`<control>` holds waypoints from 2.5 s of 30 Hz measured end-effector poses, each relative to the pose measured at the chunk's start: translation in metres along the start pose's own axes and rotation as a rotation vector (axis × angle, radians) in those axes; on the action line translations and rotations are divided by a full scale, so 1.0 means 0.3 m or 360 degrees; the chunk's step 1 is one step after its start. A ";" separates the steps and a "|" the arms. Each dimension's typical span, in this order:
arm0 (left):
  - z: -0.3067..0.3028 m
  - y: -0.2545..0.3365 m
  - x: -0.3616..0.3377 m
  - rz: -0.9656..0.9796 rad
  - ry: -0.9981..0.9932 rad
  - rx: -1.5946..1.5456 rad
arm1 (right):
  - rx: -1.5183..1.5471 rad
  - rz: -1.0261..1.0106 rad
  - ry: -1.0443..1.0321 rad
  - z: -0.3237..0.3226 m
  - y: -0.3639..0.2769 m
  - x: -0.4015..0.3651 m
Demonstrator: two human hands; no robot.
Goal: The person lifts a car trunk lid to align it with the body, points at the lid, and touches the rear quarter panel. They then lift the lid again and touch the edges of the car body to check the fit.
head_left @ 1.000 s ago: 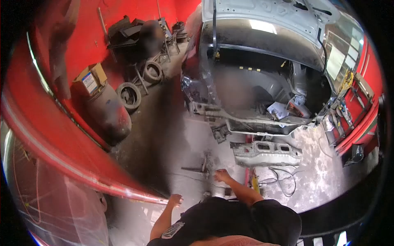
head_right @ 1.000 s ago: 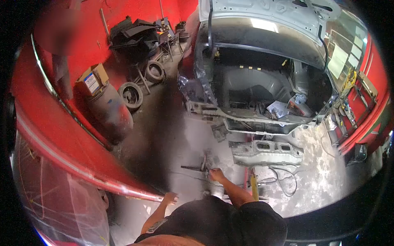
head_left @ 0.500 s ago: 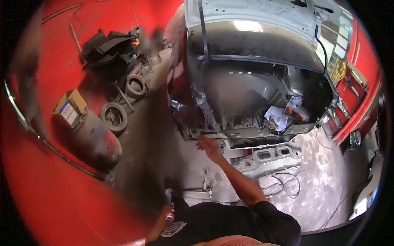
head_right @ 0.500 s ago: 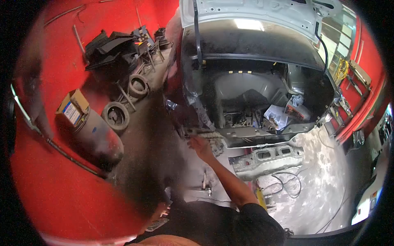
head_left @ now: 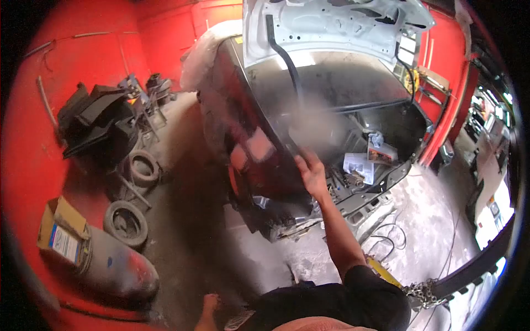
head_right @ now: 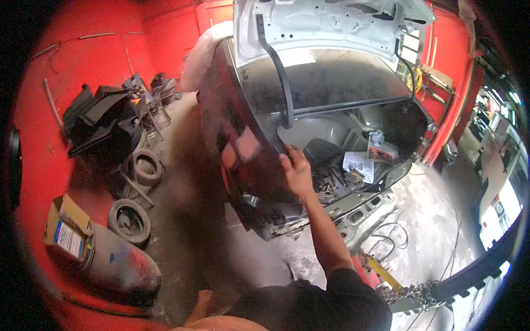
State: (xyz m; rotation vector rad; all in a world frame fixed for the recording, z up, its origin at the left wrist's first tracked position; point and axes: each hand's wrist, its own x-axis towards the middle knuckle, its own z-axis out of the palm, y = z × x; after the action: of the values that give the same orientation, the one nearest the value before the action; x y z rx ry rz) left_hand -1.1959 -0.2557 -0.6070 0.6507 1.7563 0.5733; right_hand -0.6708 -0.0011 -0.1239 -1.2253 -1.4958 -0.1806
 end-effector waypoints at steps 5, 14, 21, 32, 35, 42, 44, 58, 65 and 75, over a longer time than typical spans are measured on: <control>-0.212 0.473 0.297 0.0425 0.0301 0.0089 | 0.0116 0.0288 -0.0211 -0.017 -0.045 0.031; -0.095 1.998 0.297 0.1854 0.0278 -0.0355 | 0.0086 0.0559 -0.0270 -0.009 -0.059 0.041; 0.145 2.890 -0.160 0.2910 0.0544 -0.0065 | 0.0082 0.0537 -0.0296 -0.017 -0.121 0.088; 0.440 3.659 -0.605 0.3619 0.0751 -0.0092 | -0.0036 0.0559 -0.0387 0.006 -0.131 0.101; 0.506 3.789 -0.666 0.3696 0.0795 -0.0214 | -0.0108 0.0558 -0.0377 0.026 -0.131 0.109; 0.590 4.080 -0.667 0.3944 0.1296 -0.0541 | -0.0183 0.0941 -0.0145 0.076 -0.095 0.056; 0.581 4.115 -0.686 0.4100 0.0921 -0.0591 | -0.0304 0.1092 -0.0138 0.080 -0.139 0.081; 0.561 4.313 -0.666 0.3915 -0.0989 -0.0407 | -0.0642 0.1339 0.0214 0.136 -0.128 0.080; 0.561 4.334 -0.662 0.4008 -0.0869 -0.0373 | -0.0626 0.1284 0.0297 0.137 -0.121 0.072; 0.536 4.200 -0.716 0.4044 0.0042 -0.0152 | -0.0627 0.1264 0.0377 0.126 -0.095 0.045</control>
State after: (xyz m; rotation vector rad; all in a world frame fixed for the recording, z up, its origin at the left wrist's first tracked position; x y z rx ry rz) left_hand -0.8165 0.5261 0.3440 2.5237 -0.1541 2.0770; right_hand -0.7136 0.0198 -0.1126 -1.9495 -0.7015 -0.0791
